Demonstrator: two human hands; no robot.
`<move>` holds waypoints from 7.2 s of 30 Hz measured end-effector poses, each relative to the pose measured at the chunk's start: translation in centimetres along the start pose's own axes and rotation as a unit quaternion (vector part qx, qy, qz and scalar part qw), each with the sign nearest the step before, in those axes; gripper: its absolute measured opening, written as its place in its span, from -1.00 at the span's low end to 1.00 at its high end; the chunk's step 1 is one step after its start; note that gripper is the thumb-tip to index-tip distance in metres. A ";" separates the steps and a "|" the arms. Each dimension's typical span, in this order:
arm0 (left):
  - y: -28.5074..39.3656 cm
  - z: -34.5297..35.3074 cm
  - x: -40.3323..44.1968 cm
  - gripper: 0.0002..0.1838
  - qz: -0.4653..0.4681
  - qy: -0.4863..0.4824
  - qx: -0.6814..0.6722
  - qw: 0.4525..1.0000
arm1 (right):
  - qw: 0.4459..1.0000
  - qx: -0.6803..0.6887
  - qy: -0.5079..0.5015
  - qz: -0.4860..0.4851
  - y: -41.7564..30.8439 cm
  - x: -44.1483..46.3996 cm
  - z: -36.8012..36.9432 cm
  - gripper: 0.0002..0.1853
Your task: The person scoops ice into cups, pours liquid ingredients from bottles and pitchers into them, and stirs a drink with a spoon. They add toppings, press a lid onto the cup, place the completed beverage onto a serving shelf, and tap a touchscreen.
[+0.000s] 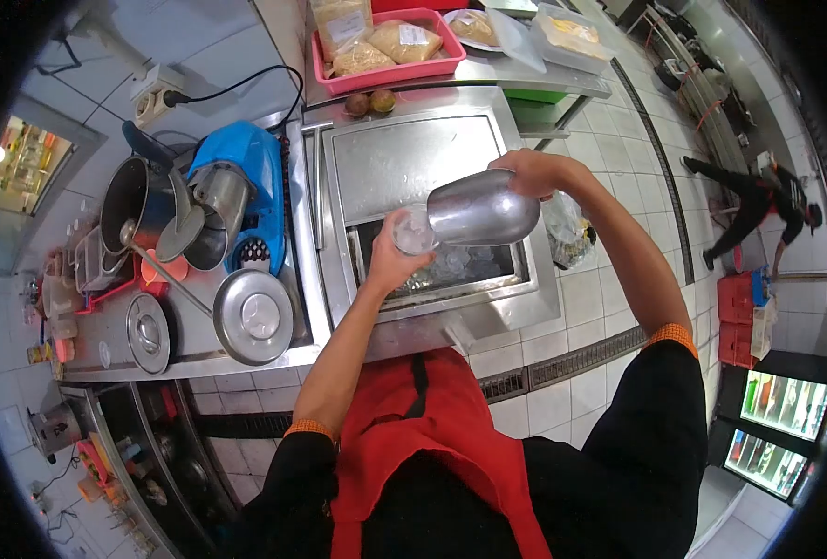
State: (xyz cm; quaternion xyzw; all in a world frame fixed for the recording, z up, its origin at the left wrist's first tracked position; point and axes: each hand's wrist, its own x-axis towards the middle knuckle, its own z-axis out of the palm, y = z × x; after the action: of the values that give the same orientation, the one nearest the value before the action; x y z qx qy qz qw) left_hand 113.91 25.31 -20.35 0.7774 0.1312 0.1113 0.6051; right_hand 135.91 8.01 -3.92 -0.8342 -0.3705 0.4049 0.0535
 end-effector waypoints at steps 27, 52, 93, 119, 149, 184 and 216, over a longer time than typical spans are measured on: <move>9.9 -15.4 -14.5 -0.12 0.137 0.207 0.061 0.967 | 0.942 0.244 0.195 -0.120 -2.4 9.5 21.9 -0.60; -6.7 -70.1 -28.7 -0.17 0.046 0.491 0.179 0.851 | 0.962 0.163 0.182 -0.118 -79.8 27.8 19.7 -0.35; -15.0 -80.8 -25.2 -0.09 0.015 0.310 0.034 0.950 | 0.917 -0.131 0.307 -0.217 -85.5 40.8 7.1 -0.51; -3.8 -85.8 -27.9 -0.14 0.203 0.439 0.036 0.874 | 0.588 0.745 0.170 -0.264 -81.1 35.9 7.0 -0.71; 4.2 -87.0 -21.5 -0.21 0.098 0.250 0.166 0.949 | 0.767 -0.004 0.303 -0.565 -91.7 16.9 9.5 -0.73; -8.1 -88.6 -35.8 -0.34 -0.136 0.285 -0.042 0.948 | 0.946 -0.144 0.174 -0.232 -97.4 44.7 12.3 -0.67; -12.5 -93.5 -30.9 -0.30 -0.177 0.258 -0.109 0.944 | 0.924 -0.369 -0.032 -0.098 -97.8 51.3 12.2 -0.51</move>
State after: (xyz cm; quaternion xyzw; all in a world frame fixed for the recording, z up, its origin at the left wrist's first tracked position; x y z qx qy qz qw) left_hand 52.92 102.94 -10.22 0.6154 0.4050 0.2125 0.6420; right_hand 91.36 109.74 -6.60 -0.7410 -0.5751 0.2587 -0.2307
